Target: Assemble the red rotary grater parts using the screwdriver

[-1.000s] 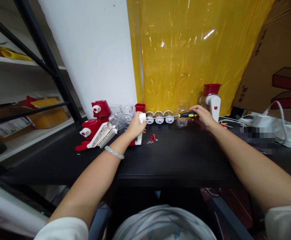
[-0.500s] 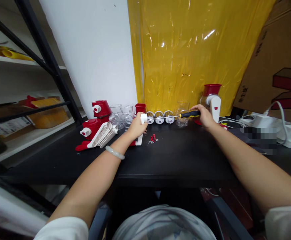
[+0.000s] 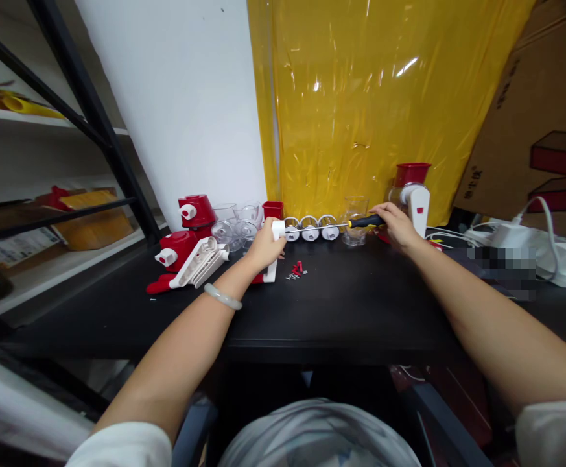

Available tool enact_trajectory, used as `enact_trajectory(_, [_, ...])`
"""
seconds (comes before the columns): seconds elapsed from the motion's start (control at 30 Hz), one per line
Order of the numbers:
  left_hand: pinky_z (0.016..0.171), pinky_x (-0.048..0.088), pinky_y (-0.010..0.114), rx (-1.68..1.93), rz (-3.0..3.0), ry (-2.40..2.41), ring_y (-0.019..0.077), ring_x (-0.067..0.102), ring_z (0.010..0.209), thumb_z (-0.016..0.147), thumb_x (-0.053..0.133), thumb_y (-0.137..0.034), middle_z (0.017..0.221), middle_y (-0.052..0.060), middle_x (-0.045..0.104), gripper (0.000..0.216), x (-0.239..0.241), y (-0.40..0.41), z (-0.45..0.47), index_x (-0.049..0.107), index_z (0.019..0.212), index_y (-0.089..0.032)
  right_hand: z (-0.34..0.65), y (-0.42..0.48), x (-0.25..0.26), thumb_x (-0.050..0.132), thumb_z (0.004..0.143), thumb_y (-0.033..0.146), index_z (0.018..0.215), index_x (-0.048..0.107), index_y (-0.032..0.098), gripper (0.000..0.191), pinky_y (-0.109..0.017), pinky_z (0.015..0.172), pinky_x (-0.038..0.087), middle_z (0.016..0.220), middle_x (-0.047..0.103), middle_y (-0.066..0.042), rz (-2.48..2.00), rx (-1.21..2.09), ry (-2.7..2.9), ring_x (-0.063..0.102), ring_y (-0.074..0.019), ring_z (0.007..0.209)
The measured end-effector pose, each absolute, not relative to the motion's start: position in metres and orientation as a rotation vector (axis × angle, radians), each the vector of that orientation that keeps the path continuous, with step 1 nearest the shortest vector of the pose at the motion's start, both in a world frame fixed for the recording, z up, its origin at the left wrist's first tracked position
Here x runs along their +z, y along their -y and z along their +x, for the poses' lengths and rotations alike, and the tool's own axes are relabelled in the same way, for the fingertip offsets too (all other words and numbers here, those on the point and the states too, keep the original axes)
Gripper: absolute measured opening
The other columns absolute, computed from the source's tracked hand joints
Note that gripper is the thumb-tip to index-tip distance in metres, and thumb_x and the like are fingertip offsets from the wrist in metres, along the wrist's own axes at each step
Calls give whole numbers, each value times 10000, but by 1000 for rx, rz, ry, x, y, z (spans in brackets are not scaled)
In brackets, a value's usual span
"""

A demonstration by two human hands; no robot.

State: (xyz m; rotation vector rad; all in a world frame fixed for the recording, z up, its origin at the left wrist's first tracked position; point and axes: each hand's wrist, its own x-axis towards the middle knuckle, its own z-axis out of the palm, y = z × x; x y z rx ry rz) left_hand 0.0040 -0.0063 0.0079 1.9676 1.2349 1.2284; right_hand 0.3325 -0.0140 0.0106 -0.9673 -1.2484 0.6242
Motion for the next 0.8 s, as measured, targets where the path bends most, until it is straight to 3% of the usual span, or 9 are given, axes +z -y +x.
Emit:
enact_trajectory(0.17, [490,541,276,1232,1958,-1248,149,617,504,751,575,-106,686,-22,587,482,8,6,4,441,1204,-201,332,15,10,693,694,396,809,565,250,226,-241,498,477,855,558,-3,-869,774,1203,542,-145,693])
enact_trajectory(0.6, [501,540,271,1270,1958,-1253,134,600,506,751,563,-101,713,-11,597,492,6,5,4,442,1215,-212,328,25,16,653,711,408,875,514,281,250,-333,607,512,803,542,14,-815,883,1239,555,-144,608])
enact_trajectory(0.8, [473,539,267,1310,1920,-1248,137,602,503,747,559,-96,749,11,607,487,8,4,4,440,1205,-209,328,15,11,583,772,558,866,507,271,312,-344,565,507,757,567,10,-920,832,1208,581,-165,567])
